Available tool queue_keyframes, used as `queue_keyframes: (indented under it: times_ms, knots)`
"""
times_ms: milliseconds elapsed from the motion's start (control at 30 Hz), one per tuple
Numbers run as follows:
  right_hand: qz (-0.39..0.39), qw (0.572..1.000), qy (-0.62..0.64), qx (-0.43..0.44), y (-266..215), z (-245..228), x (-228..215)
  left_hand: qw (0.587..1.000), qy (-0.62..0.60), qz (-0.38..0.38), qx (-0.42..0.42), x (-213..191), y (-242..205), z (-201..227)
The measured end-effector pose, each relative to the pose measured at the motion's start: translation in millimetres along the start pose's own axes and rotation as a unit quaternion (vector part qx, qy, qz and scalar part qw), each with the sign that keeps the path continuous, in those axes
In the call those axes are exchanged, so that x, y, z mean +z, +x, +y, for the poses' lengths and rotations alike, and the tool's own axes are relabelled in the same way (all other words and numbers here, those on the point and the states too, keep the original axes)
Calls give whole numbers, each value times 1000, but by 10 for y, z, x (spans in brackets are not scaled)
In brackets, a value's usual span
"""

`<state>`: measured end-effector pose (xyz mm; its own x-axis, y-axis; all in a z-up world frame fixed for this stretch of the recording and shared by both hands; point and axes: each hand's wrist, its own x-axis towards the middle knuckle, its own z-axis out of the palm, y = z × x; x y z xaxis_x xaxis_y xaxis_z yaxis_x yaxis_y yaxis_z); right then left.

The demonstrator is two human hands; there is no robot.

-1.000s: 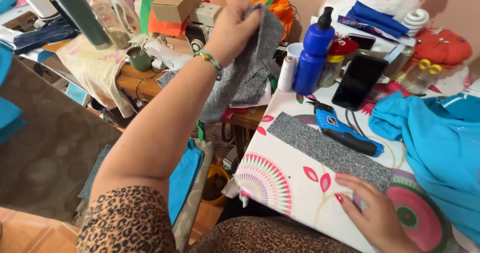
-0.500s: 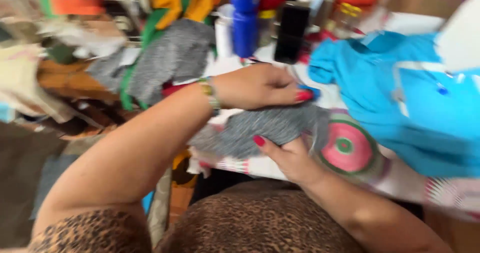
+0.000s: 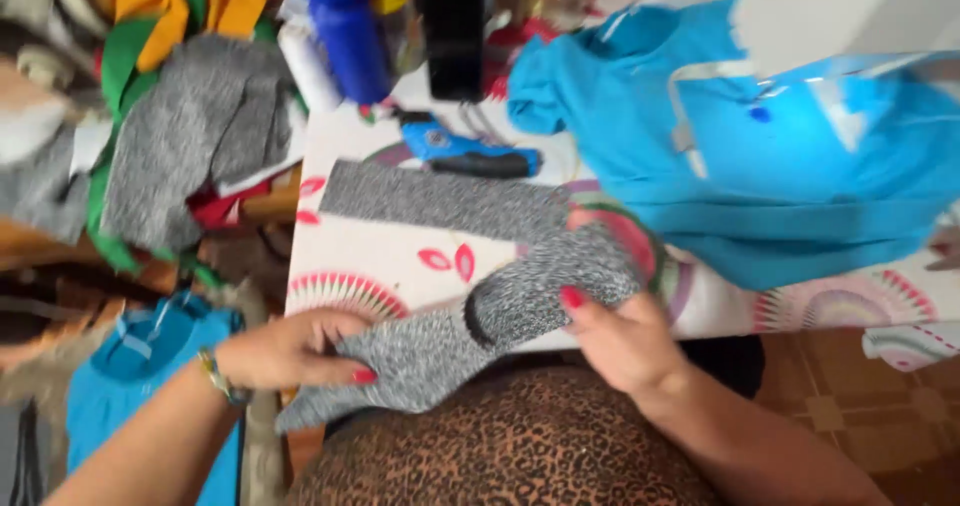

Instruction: The person cuts a piece of grey speckled fabric using scissors and then uses a blue electric fabric cutter to trim the edges. They fold the fabric and continue cutting it into smaller rectangular pieces on a patterned table.

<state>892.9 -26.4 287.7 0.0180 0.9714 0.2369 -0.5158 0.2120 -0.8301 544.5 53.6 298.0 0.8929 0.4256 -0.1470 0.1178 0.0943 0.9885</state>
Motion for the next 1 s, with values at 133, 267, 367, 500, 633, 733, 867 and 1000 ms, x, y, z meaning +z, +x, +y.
queue_keyframes:
  times_ms: [133, 267, 367, 500, 633, 733, 867, 1000]
  knots:
    - [149, 985, 29, 78, -37, -96, 153, 997, -13, 40, -72, -489, -417, -502]
    - [94, 988, -77, 92, -55, 197, -449, 969, 198, 61, -134, -732, -374, 101]
    - [86, 950, -263, 144, -45, 111, -582, 881, 355, 87, -300, -682, -97, 483]
    - [75, 735, -672, 49, -95, -49, -763, 734, 542, 93, -398, -808, 226, 524]
    - [-42, 578, -814, -42, 23, -107, -766, 739, 554, 262, -279, -923, 472, 307]
    - [-131, 616, -754, -186, 392, 9, -694, 680, 568, 392, -249, -1161, 743, -28]
    - [-171, 614, -765, -90, 983, 269, -780, 630, 583, 452, -242, -1456, 1000, -476]
    - [-123, 610, -782, -10, 1201, 408, -792, 717, 494, 476, -123, -1635, 1074, -778]
